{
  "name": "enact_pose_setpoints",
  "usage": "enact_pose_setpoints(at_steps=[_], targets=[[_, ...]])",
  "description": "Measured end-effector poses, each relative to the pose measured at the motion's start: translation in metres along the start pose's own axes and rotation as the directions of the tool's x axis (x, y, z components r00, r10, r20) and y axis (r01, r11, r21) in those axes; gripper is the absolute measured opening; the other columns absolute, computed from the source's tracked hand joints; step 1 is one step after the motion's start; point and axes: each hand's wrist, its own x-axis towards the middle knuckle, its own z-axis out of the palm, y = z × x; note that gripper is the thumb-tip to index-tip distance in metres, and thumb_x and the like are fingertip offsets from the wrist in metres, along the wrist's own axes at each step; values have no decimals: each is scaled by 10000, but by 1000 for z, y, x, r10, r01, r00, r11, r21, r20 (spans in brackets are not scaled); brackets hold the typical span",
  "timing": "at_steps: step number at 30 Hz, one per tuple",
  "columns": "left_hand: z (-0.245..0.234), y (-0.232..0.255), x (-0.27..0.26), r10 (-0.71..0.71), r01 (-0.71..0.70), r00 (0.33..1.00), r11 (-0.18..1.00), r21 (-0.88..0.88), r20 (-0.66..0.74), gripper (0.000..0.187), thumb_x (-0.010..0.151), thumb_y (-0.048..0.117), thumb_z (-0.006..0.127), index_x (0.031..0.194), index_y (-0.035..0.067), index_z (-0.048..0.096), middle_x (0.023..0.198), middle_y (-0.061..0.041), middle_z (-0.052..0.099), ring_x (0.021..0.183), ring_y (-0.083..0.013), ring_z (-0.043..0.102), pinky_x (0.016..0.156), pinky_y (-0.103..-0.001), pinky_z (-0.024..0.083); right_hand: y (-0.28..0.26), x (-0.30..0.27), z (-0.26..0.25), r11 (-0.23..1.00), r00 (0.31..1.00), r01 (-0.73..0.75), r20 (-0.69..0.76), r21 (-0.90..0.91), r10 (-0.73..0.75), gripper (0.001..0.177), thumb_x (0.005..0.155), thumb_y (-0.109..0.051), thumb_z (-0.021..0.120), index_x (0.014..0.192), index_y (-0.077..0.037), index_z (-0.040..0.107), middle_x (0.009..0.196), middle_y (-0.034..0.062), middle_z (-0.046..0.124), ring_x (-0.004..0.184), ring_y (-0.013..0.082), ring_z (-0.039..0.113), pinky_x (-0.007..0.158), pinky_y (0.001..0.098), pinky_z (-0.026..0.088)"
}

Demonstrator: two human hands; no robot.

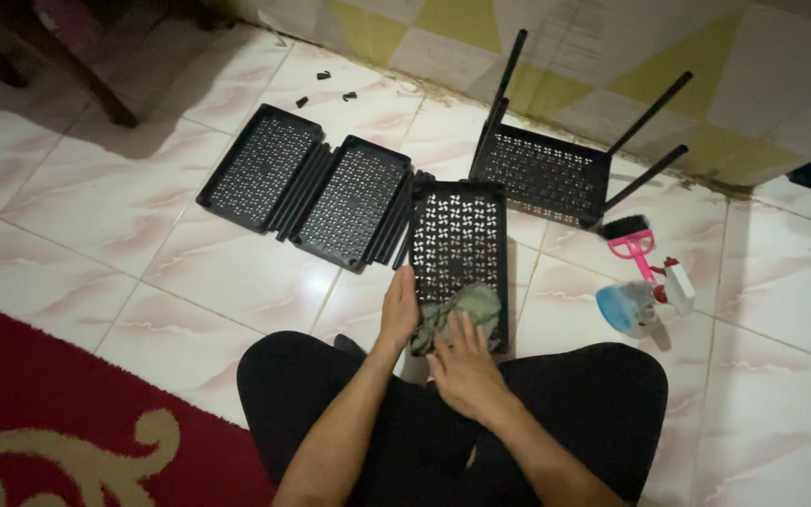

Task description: The person sits on the floor and assembles a small black plastic stand by inserting legs into a perforated tray. They wipe the tray and legs with a cloth during the process and place the assembled unit on the floor.

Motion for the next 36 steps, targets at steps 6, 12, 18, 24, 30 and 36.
enact_pose_setpoints(at_steps=[6,12,18,24,30,36], targets=[[9,-2,-2,23,-23,994,1000,3,105,498,1134,367,330,1145,-39,617,1062,-183,667,1038,-267,616,966,-361,483,49,101,-45,983,949,-186,-260,6,181,725,1012,-483,454,1627,-186,211,1663,287,99,1520,520,56,1142,750,58],[-4,-16,-1,131,-130,991,988,77,-5,490,1147,363,377,1250,-66,590,1196,-210,631,1150,-276,566,1004,-382,427,32,125,-32,991,973,-122,-204,-50,109,637,1020,-393,454,1577,-113,322,1672,262,68,1522,476,13,1101,794,-25],[-2,-1,1,35,-36,999,999,38,10,477,1104,378,375,1164,-18,634,1068,-166,698,1028,-246,641,941,-354,481,23,0,-10,989,986,119,-126,84,-108,392,985,-203,506,1342,-99,630,1609,172,368,1468,387,315,1184,531,265],[-1,42,-8,91,-94,995,993,75,50,390,1100,344,428,1195,12,609,989,-188,721,904,-259,690,812,-375,520,86,-29,-101,963,992,-125,34,239,120,325,969,-135,577,1283,-107,657,1156,178,705,1075,357,679,965,447,537],[-8,74,-20,45,-76,989,971,228,138,354,1061,330,494,1232,39,603,817,-196,717,704,-299,707,645,-406,509,72,52,-166,959,683,280,-695,-34,-224,401,931,-40,613,1331,-17,589,1318,209,591,1245,418,571,1037,486,495],[-17,78,-30,170,-188,975,974,125,139,322,1073,296,510,1187,21,635,847,-153,744,733,-224,705,657,-372,522,79,111,-163,995,893,102,-439,-15,-98,489,811,-118,689,1278,-82,548,1212,162,638,1178,380,581,1017,510,442]])
